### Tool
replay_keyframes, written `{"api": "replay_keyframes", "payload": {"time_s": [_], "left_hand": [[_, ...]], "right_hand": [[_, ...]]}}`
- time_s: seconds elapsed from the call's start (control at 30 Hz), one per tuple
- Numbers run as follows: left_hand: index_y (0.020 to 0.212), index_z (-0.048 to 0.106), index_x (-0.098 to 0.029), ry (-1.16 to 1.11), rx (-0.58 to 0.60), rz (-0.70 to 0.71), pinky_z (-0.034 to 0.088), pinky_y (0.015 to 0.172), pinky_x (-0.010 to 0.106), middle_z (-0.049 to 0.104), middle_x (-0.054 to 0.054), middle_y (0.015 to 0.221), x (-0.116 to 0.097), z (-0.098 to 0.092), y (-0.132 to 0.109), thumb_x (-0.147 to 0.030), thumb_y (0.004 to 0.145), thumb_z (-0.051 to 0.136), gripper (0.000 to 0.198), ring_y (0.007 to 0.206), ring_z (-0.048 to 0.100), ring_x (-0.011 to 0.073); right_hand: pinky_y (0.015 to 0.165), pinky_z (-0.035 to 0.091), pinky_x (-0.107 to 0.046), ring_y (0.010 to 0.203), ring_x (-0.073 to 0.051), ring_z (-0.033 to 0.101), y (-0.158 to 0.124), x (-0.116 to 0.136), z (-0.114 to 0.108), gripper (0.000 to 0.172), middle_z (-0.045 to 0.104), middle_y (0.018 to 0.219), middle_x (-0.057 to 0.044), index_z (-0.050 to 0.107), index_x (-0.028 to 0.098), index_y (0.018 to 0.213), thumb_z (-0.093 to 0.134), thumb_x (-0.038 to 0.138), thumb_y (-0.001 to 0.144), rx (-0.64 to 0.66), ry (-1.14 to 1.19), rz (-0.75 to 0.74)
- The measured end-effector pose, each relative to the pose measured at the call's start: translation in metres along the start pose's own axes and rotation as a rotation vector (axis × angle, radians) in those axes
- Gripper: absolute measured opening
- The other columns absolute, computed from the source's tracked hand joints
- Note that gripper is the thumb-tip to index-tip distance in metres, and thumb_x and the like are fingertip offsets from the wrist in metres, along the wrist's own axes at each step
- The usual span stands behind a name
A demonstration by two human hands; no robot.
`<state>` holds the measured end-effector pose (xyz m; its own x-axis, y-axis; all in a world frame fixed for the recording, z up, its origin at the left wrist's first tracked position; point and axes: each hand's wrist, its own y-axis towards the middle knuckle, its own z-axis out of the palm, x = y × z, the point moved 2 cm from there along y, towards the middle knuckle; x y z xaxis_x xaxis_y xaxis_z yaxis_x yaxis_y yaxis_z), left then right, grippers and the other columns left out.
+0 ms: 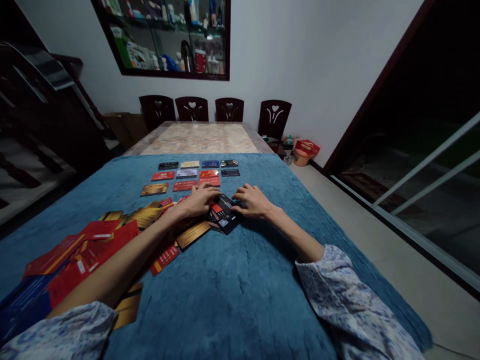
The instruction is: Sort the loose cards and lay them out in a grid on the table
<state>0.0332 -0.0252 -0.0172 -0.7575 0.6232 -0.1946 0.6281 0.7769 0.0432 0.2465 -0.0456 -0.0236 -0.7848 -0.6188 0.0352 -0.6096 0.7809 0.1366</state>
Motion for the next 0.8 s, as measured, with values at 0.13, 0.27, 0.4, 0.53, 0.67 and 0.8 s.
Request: {"api": "replay_keyframes", "payload": {"time_s": [0.13,0.27,0.4,0.53,0.67,0.8], "left_hand": [[0.132,0.066,-0.020,-0.001,0.042,0.010,0.033,0.105,0.058,0.061,0.011,0.145,-0.002,0.000,-0.001,-0.005,0.077,0.049,0.059,0.138,0.037,0.0360],[0.123,0.072,-0.021,0.012,0.040,0.031,0.033,0.107,0.059,0.064,0.012,0.140,-0.004,0.000,-0.003,-0.009,0.080,0.051,0.049,0.137,0.038,0.0375],[0.114,0.074,-0.021,0.028,0.009,0.058,0.034,0.107,0.057,0.066,0.012,0.131,-0.005,0.000,-0.005,-0.014,0.083,0.053,0.038,0.136,0.039,0.0373],[0.106,0.072,-0.018,-0.008,-0.005,0.095,0.035,0.106,0.056,0.065,0.013,0.128,-0.005,0.002,-0.005,-0.014,0.082,0.054,0.030,0.135,0.039,0.0371],[0.104,0.066,-0.018,-0.062,-0.001,0.086,0.038,0.104,0.054,0.066,0.012,0.121,-0.003,0.005,-0.005,-0.011,0.083,0.051,0.027,0.131,0.043,0.0338],[0.107,0.063,-0.020,-0.101,0.000,0.092,0.037,0.104,0.053,0.066,0.011,0.120,-0.001,0.006,-0.005,-0.009,0.081,0.051,0.031,0.129,0.043,0.0322]], "right_hand": [[0.077,0.035,-0.035,0.106,-0.028,0.053,-0.001,0.007,-0.001,0.048,0.069,0.118,-0.012,0.070,0.022,0.121,0.057,0.060,0.094,0.021,0.002,-0.031],[0.075,0.034,-0.034,0.106,-0.028,0.053,-0.002,0.012,0.001,0.053,0.068,0.116,-0.013,0.070,0.021,0.120,0.059,0.064,0.092,0.044,-0.009,-0.038],[0.075,0.035,-0.034,0.105,-0.028,0.053,-0.003,0.012,0.003,0.056,0.068,0.118,-0.013,0.070,0.020,0.120,0.059,0.066,0.091,0.040,0.001,-0.031],[0.078,0.038,-0.035,0.105,-0.028,0.054,-0.002,0.007,0.007,0.056,0.067,0.115,-0.013,0.069,0.021,0.120,0.061,0.067,0.090,0.026,0.057,-0.035],[0.084,0.042,-0.039,0.103,-0.028,0.056,0.000,0.000,0.015,0.054,0.066,0.114,-0.012,0.069,0.022,0.121,0.065,0.065,0.088,-0.019,0.135,-0.041],[0.087,0.045,-0.042,0.103,-0.028,0.058,-0.001,-0.006,0.021,0.051,0.065,0.112,-0.012,0.069,0.021,0.121,0.067,0.061,0.088,-0.055,0.217,-0.063]]}}
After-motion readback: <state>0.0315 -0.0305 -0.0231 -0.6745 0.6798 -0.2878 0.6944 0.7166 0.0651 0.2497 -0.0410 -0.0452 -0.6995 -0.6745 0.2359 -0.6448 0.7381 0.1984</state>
